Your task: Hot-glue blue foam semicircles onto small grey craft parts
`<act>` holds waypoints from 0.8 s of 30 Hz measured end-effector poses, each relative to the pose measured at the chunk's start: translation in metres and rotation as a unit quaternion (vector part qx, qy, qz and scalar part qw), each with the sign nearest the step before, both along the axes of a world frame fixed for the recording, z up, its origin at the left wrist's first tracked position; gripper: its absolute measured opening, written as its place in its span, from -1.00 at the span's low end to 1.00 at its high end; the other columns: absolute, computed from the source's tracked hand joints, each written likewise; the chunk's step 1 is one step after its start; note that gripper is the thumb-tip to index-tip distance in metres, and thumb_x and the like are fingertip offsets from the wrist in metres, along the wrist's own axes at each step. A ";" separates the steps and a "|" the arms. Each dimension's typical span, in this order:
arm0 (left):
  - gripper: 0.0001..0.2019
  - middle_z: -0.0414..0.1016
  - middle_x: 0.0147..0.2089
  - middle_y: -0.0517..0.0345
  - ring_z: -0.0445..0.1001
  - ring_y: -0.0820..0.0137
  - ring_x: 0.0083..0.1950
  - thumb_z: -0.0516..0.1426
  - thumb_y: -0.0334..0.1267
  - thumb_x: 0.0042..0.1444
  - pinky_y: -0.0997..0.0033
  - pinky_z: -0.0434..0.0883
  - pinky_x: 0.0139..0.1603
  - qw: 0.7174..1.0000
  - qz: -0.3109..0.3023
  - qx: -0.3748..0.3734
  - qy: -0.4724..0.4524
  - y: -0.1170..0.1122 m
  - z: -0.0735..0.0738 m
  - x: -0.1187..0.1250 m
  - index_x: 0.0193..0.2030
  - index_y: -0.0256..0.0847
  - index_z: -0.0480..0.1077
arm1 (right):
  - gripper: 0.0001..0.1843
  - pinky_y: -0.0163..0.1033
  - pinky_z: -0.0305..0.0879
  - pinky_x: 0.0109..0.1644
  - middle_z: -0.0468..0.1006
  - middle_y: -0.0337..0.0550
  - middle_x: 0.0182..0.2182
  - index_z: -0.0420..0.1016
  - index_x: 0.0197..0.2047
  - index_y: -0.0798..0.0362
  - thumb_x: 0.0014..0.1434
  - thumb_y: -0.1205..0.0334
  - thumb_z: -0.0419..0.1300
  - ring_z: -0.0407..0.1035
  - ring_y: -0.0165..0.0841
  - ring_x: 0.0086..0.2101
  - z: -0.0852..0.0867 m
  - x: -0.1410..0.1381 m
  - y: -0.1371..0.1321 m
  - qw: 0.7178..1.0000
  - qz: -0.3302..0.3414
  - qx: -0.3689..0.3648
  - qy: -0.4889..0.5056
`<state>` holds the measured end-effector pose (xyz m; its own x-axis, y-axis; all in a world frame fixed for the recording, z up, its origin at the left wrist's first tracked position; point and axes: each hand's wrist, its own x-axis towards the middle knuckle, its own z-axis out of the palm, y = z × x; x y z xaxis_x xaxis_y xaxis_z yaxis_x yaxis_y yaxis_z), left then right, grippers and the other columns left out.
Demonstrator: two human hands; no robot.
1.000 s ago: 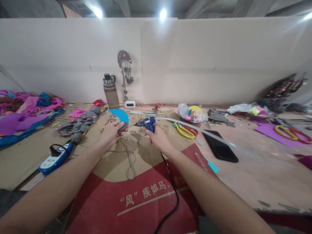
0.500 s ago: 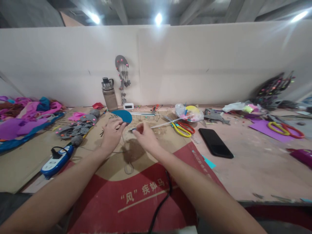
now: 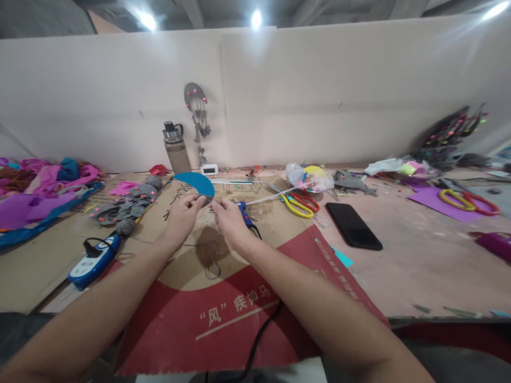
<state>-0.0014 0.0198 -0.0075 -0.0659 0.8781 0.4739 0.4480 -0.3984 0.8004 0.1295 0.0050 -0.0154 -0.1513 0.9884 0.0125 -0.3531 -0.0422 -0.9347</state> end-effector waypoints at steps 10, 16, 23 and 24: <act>-0.70 0.53 -0.34 0.13 0.24 0.58 -0.64 0.11 -0.04 0.08 0.49 0.19 -0.58 0.988 -0.072 -0.116 -0.073 0.002 -0.007 0.005 -0.29 -0.25 0.50 | -0.77 -0.31 0.09 -0.41 0.33 -0.30 -0.54 0.35 -0.42 0.04 0.09 0.05 0.12 0.16 -0.45 -0.51 -0.002 0.017 0.003 0.967 -0.130 0.136 -0.171; -0.68 0.54 -0.25 0.08 0.31 0.56 -0.58 0.15 -0.03 0.05 0.50 0.28 -0.55 0.976 -0.111 -0.127 -0.138 0.006 -0.015 0.007 -0.26 -0.26 0.50 | -0.79 -0.31 0.11 -0.39 0.33 -0.30 -0.52 0.35 -0.39 0.06 0.07 0.08 0.13 0.14 -0.46 -0.50 -0.003 0.019 0.005 0.966 -0.145 0.129 -0.172; -0.74 0.49 -0.32 0.10 0.31 0.55 -0.52 0.20 -0.07 0.00 0.52 0.26 -0.54 0.950 -0.151 -0.149 -0.231 0.002 -0.013 0.012 -0.34 -0.27 0.49 | -0.80 -0.30 0.10 -0.37 0.32 -0.31 -0.52 0.35 -0.42 0.06 0.05 0.09 0.15 0.14 -0.46 -0.49 -0.003 0.020 0.006 0.962 -0.155 0.137 -0.177; -0.74 0.48 -0.34 0.10 0.29 0.56 -0.52 0.22 -0.08 -0.02 0.52 0.26 -0.55 0.946 -0.152 -0.151 -0.244 0.002 -0.011 0.013 -0.36 -0.28 0.49 | -0.80 -0.30 0.10 -0.37 0.32 -0.31 -0.52 0.35 -0.42 0.06 0.04 0.09 0.15 0.14 -0.46 -0.49 -0.004 0.020 0.006 0.962 -0.156 0.136 -0.176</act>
<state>0.0115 0.0213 -0.0187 0.0652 0.9820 0.1772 -0.1022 -0.1701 0.9801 0.1491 0.0114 -0.0194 0.1096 0.9539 0.2794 0.0319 0.2776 -0.9602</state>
